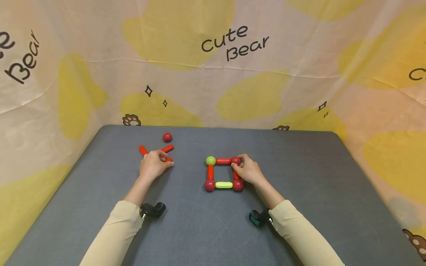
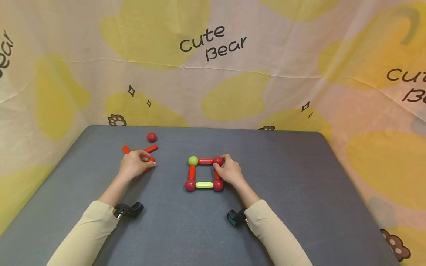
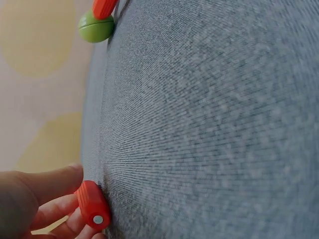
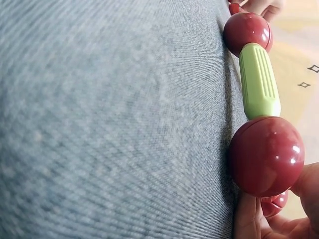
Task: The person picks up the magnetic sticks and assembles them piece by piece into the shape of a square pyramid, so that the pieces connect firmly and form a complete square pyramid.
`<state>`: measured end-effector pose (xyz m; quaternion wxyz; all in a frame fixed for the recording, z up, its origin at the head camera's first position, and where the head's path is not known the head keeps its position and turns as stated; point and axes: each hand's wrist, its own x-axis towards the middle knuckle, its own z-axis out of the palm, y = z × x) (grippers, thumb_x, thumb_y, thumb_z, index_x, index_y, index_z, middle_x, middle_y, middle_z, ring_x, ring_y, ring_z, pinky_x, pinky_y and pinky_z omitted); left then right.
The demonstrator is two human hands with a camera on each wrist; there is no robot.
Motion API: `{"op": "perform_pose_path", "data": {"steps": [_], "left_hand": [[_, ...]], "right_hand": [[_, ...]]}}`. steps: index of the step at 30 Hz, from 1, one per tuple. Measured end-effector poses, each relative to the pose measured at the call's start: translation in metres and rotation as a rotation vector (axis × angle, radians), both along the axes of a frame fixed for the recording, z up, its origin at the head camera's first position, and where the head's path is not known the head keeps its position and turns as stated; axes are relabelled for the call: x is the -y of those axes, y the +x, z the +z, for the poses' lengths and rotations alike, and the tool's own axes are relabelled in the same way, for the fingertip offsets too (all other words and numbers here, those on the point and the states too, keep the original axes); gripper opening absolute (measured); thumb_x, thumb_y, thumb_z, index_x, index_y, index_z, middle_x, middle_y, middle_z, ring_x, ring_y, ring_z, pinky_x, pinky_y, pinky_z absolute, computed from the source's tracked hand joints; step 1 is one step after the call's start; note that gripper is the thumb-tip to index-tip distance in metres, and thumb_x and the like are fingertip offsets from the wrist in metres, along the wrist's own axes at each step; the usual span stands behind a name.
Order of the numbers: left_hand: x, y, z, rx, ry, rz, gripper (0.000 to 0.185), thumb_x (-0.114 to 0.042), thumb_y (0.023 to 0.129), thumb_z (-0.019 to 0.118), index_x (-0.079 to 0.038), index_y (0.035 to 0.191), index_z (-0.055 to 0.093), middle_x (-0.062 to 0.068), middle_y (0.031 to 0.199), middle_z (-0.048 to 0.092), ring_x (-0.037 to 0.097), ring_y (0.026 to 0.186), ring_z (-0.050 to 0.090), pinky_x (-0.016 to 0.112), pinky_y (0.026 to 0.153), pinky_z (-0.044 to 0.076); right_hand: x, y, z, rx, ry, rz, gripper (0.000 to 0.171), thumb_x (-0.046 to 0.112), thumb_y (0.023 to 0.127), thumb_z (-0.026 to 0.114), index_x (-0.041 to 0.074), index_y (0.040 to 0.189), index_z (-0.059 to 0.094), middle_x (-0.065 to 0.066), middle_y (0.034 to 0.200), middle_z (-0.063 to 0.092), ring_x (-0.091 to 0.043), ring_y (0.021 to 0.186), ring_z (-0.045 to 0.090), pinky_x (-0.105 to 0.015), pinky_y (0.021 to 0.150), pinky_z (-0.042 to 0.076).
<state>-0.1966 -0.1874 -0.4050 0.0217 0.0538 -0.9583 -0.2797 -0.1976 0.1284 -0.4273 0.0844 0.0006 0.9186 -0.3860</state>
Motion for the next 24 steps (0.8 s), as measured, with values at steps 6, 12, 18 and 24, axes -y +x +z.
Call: {"op": "perform_pose_path", "data": {"steps": [6, 12, 18, 24], "left_hand": [[-0.001, -0.001, -0.003, 0.021, -0.015, -0.016, 0.034, -0.023, 0.073, 0.075, -0.005, 0.099, 0.066, 0.01, 0.09, 0.068, 0.03, 0.083, 0.061, 0.044, 0.069, 0.043], [-0.003, -0.003, -0.007, -0.034, 0.018, -0.07, 0.028, -0.019, 0.073, 0.073, -0.006, 0.098, 0.069, 0.009, 0.085, 0.069, 0.026, 0.08, 0.062, 0.041, 0.069, 0.043], [-0.008, -0.006, -0.01, -0.063, 0.111, -0.084, 0.024, -0.017, 0.076, 0.07, -0.006, 0.097, 0.07, 0.009, 0.083, 0.07, 0.024, 0.079, 0.062, 0.033, 0.067, 0.042], [-0.015, -0.005, -0.008, -0.075, 0.209, -0.086, 0.024, -0.016, 0.08, 0.067, -0.006, 0.101, 0.069, 0.011, 0.089, 0.069, 0.024, 0.085, 0.062, 0.032, 0.072, 0.042]], "right_hand": [[0.0, 0.0, -0.001, -0.006, 0.004, 0.0, 0.048, 0.029, 0.088, 0.06, 0.002, 0.125, 0.046, -0.006, 0.076, 0.06, -0.012, 0.047, 0.052, -0.025, 0.046, 0.042], [0.0, 0.001, -0.001, -0.017, 0.008, 0.001, 0.047, 0.028, 0.088, 0.06, 0.001, 0.125, 0.046, -0.006, 0.076, 0.06, -0.012, 0.047, 0.052, -0.025, 0.045, 0.041], [0.0, 0.001, 0.0, -0.021, 0.01, 0.002, 0.047, 0.028, 0.088, 0.059, 0.001, 0.124, 0.046, -0.006, 0.076, 0.06, -0.012, 0.047, 0.052, -0.024, 0.046, 0.04], [0.0, 0.0, -0.001, -0.026, 0.012, 0.003, 0.047, 0.027, 0.088, 0.06, 0.0, 0.124, 0.046, -0.006, 0.076, 0.06, -0.012, 0.047, 0.052, -0.024, 0.045, 0.04]]}}
